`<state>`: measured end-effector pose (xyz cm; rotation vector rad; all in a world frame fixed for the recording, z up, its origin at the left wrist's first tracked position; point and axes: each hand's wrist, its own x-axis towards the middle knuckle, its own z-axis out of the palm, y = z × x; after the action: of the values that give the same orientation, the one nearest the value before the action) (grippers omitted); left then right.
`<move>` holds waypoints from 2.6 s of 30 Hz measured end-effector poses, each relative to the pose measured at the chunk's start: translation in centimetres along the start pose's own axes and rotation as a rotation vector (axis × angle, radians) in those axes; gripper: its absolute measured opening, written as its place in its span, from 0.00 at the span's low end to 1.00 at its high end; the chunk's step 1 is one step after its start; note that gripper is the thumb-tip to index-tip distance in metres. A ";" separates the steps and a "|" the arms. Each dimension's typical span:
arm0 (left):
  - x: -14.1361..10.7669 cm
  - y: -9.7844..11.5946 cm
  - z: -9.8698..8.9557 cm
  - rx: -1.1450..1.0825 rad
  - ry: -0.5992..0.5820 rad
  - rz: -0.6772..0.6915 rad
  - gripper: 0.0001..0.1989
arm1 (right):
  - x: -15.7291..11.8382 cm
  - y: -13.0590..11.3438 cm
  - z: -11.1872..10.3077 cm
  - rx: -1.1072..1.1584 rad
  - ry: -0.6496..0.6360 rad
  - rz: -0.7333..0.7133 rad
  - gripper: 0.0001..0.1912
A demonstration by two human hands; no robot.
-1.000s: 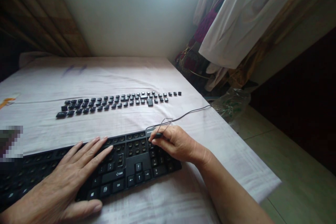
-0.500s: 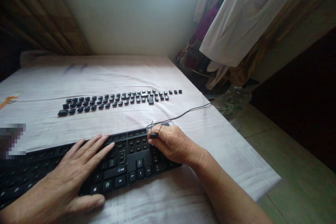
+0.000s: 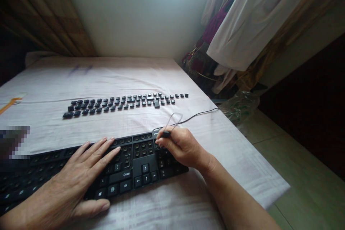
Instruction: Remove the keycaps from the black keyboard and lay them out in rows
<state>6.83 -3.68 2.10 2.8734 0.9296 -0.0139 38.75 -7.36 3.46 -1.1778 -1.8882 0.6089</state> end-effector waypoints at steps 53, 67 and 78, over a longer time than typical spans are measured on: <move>6.6 4.2 -1.6 -1.360 0.037 -0.383 0.11 | 0.5 -1.7 4.7 -0.217 0.177 -0.280 0.09; 6.1 2.5 0.3 -1.088 0.190 -0.218 0.23 | 2.9 2.2 -0.5 -0.367 0.198 0.066 0.11; 5.7 1.1 0.6 -0.858 0.313 -0.197 0.18 | 7.5 12.7 -7.1 -0.593 0.104 0.494 0.11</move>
<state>12.13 -1.28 1.39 2.0097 0.9502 0.6586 49.22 4.89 0.87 -2.0505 -1.7393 0.2239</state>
